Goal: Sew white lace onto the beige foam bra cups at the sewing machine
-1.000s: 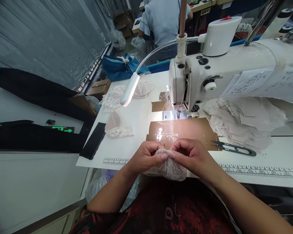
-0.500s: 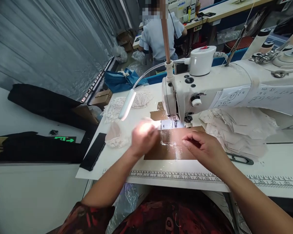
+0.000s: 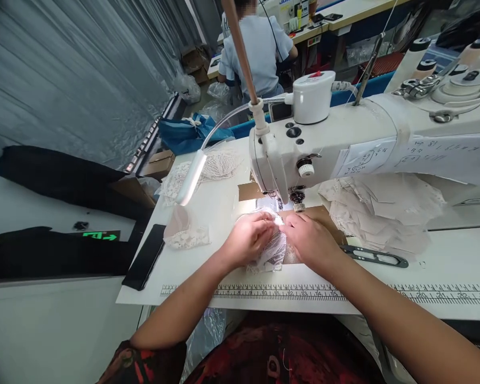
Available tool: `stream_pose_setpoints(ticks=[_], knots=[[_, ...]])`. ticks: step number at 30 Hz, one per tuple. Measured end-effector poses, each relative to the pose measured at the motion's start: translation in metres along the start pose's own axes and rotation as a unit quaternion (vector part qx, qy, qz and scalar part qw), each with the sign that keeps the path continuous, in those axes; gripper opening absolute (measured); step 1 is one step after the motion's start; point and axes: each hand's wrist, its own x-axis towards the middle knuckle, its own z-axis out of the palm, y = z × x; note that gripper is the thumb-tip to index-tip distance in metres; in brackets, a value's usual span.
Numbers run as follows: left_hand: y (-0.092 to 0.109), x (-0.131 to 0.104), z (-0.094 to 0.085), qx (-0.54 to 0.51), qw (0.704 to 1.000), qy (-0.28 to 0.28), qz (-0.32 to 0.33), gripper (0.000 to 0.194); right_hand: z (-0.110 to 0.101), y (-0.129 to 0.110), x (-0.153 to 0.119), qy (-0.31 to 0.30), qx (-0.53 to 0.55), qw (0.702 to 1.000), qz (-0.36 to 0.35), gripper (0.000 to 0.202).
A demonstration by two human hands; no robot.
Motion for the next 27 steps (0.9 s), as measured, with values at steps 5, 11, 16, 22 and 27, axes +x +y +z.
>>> stream_pose_setpoints(ticks=[5,11,16,22,27], knots=[[-0.019,0.007,0.019,0.026,0.997,0.052,0.051,0.031,0.003,-0.002,0.003,-0.004,-0.111,0.993,0.027,0.036],[-0.035,0.020,0.027,0.030,0.995,0.052,0.082,0.034,0.004,-0.001,0.011,0.011,-0.138,0.988,0.069,0.044],[-0.045,0.027,0.021,0.021,0.995,0.032,0.095,0.036,0.001,-0.005,0.015,0.021,-0.124,0.990,0.070,0.045],[-0.052,0.031,0.018,0.013,0.993,0.023,0.114,0.034,0.003,-0.005,0.015,0.037,-0.131,0.989,0.055,0.045],[-0.053,0.033,0.020,0.013,0.995,0.024,0.100,0.036,0.006,-0.003,0.015,0.032,-0.137,0.989,0.049,0.043]])
